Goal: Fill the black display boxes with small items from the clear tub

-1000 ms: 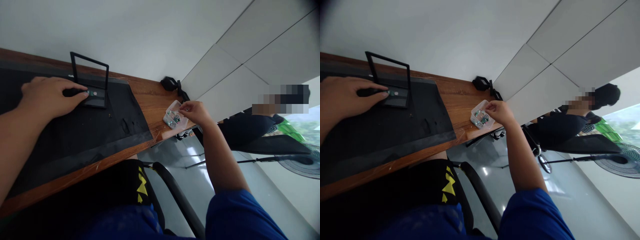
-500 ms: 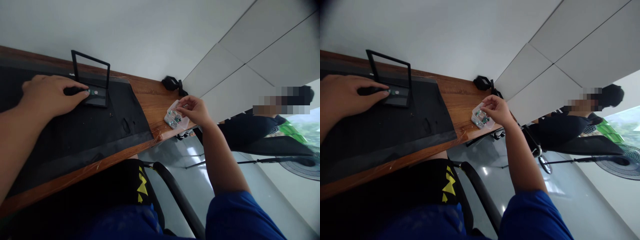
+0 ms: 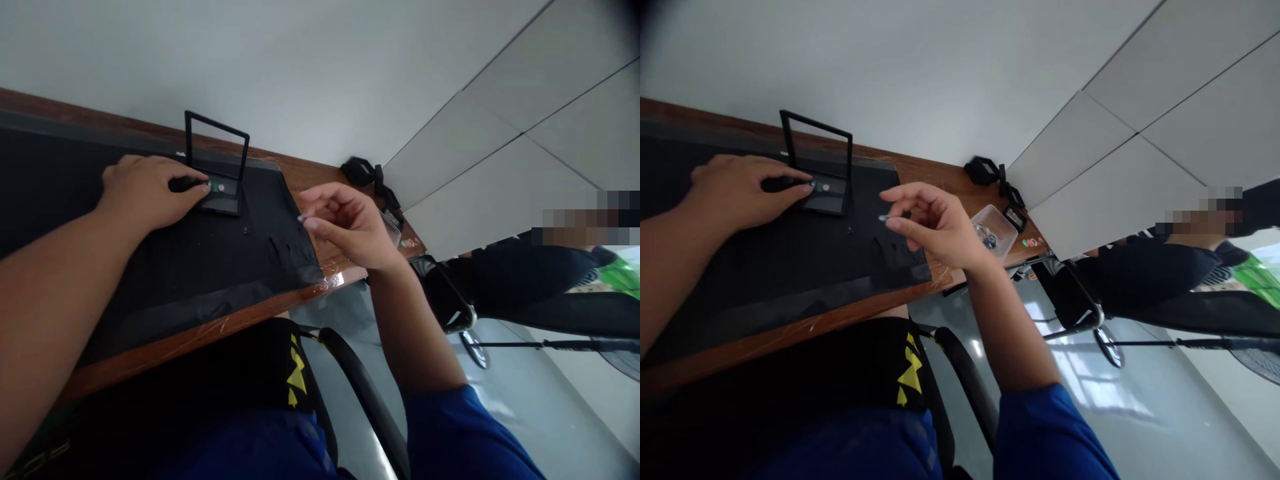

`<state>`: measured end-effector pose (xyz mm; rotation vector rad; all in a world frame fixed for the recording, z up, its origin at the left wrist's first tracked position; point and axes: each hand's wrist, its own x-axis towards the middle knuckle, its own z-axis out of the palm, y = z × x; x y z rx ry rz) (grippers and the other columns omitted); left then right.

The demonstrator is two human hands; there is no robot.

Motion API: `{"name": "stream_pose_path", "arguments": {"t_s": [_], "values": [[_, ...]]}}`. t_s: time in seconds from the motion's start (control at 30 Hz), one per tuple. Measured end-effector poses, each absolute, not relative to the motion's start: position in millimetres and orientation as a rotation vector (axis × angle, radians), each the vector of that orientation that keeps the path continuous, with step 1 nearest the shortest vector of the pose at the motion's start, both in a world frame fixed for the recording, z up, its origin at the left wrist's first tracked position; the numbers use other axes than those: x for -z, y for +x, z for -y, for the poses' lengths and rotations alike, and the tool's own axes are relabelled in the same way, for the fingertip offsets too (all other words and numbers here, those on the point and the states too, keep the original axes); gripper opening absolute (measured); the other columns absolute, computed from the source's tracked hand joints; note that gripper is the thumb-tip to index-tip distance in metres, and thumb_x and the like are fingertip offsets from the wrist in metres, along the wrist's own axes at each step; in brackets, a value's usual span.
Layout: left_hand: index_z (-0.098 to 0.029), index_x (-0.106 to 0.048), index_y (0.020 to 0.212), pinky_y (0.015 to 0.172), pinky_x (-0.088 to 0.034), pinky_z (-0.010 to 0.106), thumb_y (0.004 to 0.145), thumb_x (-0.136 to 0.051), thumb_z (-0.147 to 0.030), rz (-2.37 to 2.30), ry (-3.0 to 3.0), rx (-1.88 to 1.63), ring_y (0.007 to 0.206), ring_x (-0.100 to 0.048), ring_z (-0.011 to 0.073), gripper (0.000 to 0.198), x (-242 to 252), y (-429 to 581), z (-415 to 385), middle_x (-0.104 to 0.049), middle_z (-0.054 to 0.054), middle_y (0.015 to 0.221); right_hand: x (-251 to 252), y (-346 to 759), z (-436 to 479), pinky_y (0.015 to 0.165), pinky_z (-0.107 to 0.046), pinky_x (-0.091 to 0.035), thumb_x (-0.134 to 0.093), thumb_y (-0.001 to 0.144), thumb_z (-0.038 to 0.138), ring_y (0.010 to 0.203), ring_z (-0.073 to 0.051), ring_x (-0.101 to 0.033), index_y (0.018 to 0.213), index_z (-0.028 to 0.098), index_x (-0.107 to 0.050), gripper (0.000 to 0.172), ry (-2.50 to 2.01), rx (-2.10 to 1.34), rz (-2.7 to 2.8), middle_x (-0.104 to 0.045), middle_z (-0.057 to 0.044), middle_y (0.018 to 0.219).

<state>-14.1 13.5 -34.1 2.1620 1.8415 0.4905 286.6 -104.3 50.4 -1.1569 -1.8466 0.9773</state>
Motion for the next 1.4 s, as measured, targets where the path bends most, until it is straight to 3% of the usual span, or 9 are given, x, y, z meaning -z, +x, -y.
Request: {"name": "stream_pose_path", "arguments": {"t_s": [0.13, 0.23, 0.33, 0.6, 0.77, 1.0, 1.2, 1.3, 1.4], "values": [[-0.030, -0.079, 0.146, 0.122, -0.040, 0.068, 0.098, -0.045, -0.076, -1.838, 2.156, -0.486, 0.152, -0.048, 0.0496, 0.074, 33, -14, -13, -0.066, 0.009, 0.162, -29, 249, 79, 0.084, -0.036, -0.063, -0.068, 0.106, 0.043, 0.099, -0.020, -0.070, 0.127, 0.029, -0.078, 0.028, -1.169, -0.581, 1.999, -0.074, -0.005, 0.116], [-0.031, -0.079, 0.146, 0.122, -0.041, 0.066, 0.098, -0.046, -0.076, -1.841, 2.158, -0.493, 0.152, -0.049, 0.0475, 0.073, 33, -13, -13, -0.067, 0.009, 0.161, -16, 228, 51, 0.100, -0.042, -0.060, -0.054, 0.111, 0.031, 0.117, -0.024, -0.069, 0.125, 0.027, -0.080, 0.030, -1.147, -0.359, 2.149, -0.075, -0.006, 0.123], [-0.032, -0.080, 0.143, 0.123, -0.041, 0.067, 0.097, -0.046, -0.072, -1.830, 2.150, -0.507, 0.152, -0.049, 0.0468, 0.070, 32, -12, -12, -0.067, 0.008, 0.161, -6, 217, 23, 0.105, -0.041, -0.057, -0.047, 0.112, 0.023, 0.125, -0.026, -0.068, 0.124, 0.025, -0.079, 0.034, -1.211, -0.229, 2.255, -0.076, -0.007, 0.127], [-0.047, -0.084, 0.134, 0.121, -0.033, 0.068, 0.071, -0.046, -0.098, -1.776, 2.032, -0.604, 0.156, -0.044, 0.0470, 0.089, 32, -15, -16, -0.070, -0.009, 0.157, 19, 211, -13, 0.108, -0.037, -0.053, -0.048, 0.111, 0.019, 0.125, -0.026, -0.070, 0.128, 0.026, -0.078, 0.035, -1.386, -0.115, 2.394, -0.079, -0.005, 0.135], [-0.036, -0.086, 0.133, 0.124, -0.034, 0.070, 0.084, -0.051, -0.080, -1.806, 2.049, -0.605, 0.153, -0.047, 0.0497, 0.075, 31, -12, -15, -0.069, 0.003, 0.158, 26, 218, -18, 0.105, -0.035, -0.056, -0.055, 0.108, 0.016, 0.120, -0.024, -0.076, 0.120, 0.025, -0.084, 0.033, -1.414, -0.112, 2.382, -0.084, -0.004, 0.128], [-0.034, -0.086, 0.131, 0.126, -0.028, 0.071, 0.081, -0.050, -0.078, -1.750, 2.004, -0.675, 0.154, -0.044, 0.0508, 0.076, 34, -13, -14, -0.069, 0.004, 0.157, 31, 225, -16, 0.105, -0.034, -0.060, -0.060, 0.103, 0.010, 0.116, -0.022, -0.081, 0.114, 0.026, -0.088, 0.034, -1.388, -0.207, 2.278, -0.088, -0.001, 0.121], [-0.030, -0.082, 0.139, 0.124, -0.030, 0.070, 0.083, -0.050, -0.079, -1.749, 1.994, -0.681, 0.154, -0.045, 0.0492, 0.081, 32, -14, -11, -0.069, 0.002, 0.157, 32, 226, -12, 0.094, -0.032, -0.060, -0.067, 0.102, 0.016, 0.099, -0.019, -0.079, 0.120, 0.022, -0.086, 0.027, -1.466, -0.247, 2.086, -0.086, -0.004, 0.119], [-0.025, -0.079, 0.144, 0.123, -0.037, 0.070, 0.089, -0.053, -0.073, -1.782, 2.027, -0.634, 0.151, -0.049, 0.0493, 0.077, 30, -15, -11, -0.070, 0.008, 0.156, 31, 223, -9, 0.088, -0.031, -0.057, -0.073, 0.100, 0.024, 0.094, -0.018, -0.076, 0.112, 0.021, -0.086, 0.018, -1.512, -0.245, 1.999, -0.085, -0.004, 0.112], [-0.028, -0.080, 0.142, 0.122, -0.042, 0.068, 0.089, -0.056, -0.072, -1.813, 2.033, -0.629, 0.149, -0.052, 0.0491, 0.073, 32, -17, -13, -0.072, 0.007, 0.151, 27, 216, -3, 0.086, -0.031, -0.054, -0.079, 0.098, 0.035, 0.095, -0.019, -0.074, 0.101, 0.021, -0.087, 0.016, -1.583, -0.265, 1.978, -0.083, -0.004, 0.103]]}}
